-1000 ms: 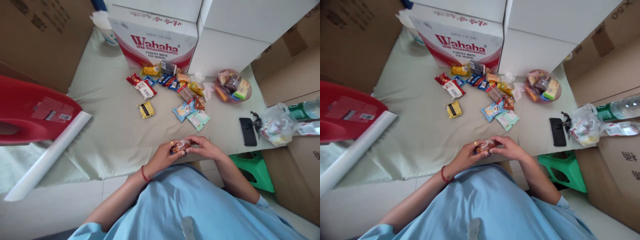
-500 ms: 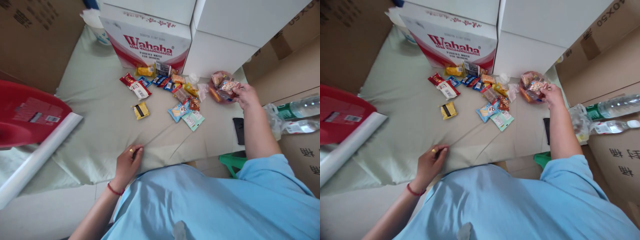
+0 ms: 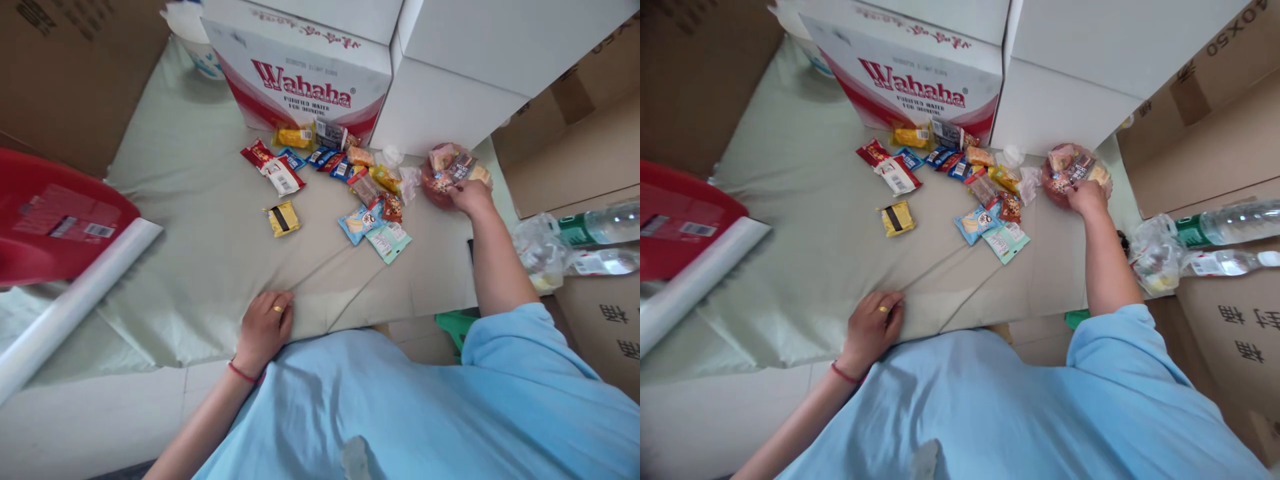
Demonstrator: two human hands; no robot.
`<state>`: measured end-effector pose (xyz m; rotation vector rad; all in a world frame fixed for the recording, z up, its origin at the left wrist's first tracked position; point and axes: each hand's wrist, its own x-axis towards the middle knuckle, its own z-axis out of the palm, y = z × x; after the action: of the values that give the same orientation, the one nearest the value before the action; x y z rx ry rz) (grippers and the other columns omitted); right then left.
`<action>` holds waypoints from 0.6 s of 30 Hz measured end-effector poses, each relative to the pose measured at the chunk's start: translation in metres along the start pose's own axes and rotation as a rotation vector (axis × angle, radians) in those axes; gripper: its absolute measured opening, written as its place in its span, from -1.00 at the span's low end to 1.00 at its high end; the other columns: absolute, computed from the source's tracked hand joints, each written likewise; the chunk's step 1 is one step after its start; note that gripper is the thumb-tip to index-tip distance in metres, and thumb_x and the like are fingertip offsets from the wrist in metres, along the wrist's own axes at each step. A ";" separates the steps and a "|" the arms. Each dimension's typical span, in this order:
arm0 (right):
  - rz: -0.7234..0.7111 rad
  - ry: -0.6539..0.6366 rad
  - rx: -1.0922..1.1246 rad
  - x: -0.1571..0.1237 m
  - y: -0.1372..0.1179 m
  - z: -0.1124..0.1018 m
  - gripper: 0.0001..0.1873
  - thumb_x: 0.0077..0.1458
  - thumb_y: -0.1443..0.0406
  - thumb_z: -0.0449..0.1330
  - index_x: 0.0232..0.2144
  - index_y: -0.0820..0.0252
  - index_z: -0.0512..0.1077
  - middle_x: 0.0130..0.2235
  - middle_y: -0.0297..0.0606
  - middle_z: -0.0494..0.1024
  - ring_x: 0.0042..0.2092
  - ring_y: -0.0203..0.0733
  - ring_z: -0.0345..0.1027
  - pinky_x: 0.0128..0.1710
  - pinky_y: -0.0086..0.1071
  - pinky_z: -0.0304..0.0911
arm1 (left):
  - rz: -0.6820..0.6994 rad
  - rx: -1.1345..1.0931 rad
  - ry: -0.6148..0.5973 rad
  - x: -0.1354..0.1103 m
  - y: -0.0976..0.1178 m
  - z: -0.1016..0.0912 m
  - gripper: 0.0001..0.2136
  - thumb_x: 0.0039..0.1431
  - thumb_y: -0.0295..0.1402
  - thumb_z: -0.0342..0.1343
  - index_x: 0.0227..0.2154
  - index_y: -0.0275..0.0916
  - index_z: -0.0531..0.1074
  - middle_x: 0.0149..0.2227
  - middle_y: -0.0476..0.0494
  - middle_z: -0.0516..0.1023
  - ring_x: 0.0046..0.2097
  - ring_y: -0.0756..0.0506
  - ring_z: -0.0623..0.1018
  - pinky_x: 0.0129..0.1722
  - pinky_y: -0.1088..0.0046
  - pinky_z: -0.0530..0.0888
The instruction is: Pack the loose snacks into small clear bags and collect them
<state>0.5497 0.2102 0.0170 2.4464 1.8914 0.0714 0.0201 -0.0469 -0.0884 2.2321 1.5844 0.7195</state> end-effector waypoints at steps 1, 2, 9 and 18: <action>0.035 -0.018 -0.003 -0.002 -0.002 0.001 -0.59 0.35 0.13 0.24 -0.08 0.43 0.67 -0.16 0.17 0.67 -0.25 -0.12 0.37 -0.22 -0.23 0.07 | 0.013 0.006 0.010 -0.001 0.001 0.000 -0.80 0.41 -0.40 0.02 -0.12 -0.16 0.56 -0.19 -0.22 0.67 -0.14 -0.23 0.63 -0.10 0.20 0.55; 0.060 -0.032 -0.002 -0.004 -0.004 0.002 -0.59 0.36 0.13 0.22 -0.07 0.40 0.67 -0.15 0.15 0.68 -0.24 -0.09 0.40 -0.22 -0.23 0.09 | 0.024 0.012 0.022 -0.001 0.001 0.000 -0.81 0.41 -0.41 0.02 -0.12 -0.17 0.56 -0.19 -0.22 0.67 -0.15 -0.22 0.63 -0.10 0.21 0.55; 0.122 0.017 0.137 -0.030 -0.010 -0.013 -0.61 0.29 0.18 0.24 0.07 0.25 0.61 -0.06 0.11 0.68 -0.04 0.16 0.50 -0.07 -0.13 0.30 | 0.008 0.010 0.079 -0.003 0.003 0.001 -0.83 0.41 -0.44 0.02 -0.14 -0.17 0.53 -0.20 -0.20 0.66 -0.13 -0.20 0.63 -0.08 0.25 0.52; -0.237 0.168 0.411 -0.059 -0.071 0.043 -0.64 0.21 0.25 0.16 0.00 0.20 0.59 -0.03 -0.01 0.63 -0.07 0.04 0.53 0.03 -0.14 0.39 | 0.042 0.065 0.110 -0.002 0.005 0.002 -0.82 0.40 -0.47 0.02 -0.15 -0.19 0.53 -0.24 -0.19 0.65 -0.17 -0.20 0.61 -0.14 0.25 0.52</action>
<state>0.4689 0.1703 -0.0312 2.4939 2.4728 -0.1399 0.0244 -0.0499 -0.0877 2.3154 1.6381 0.8271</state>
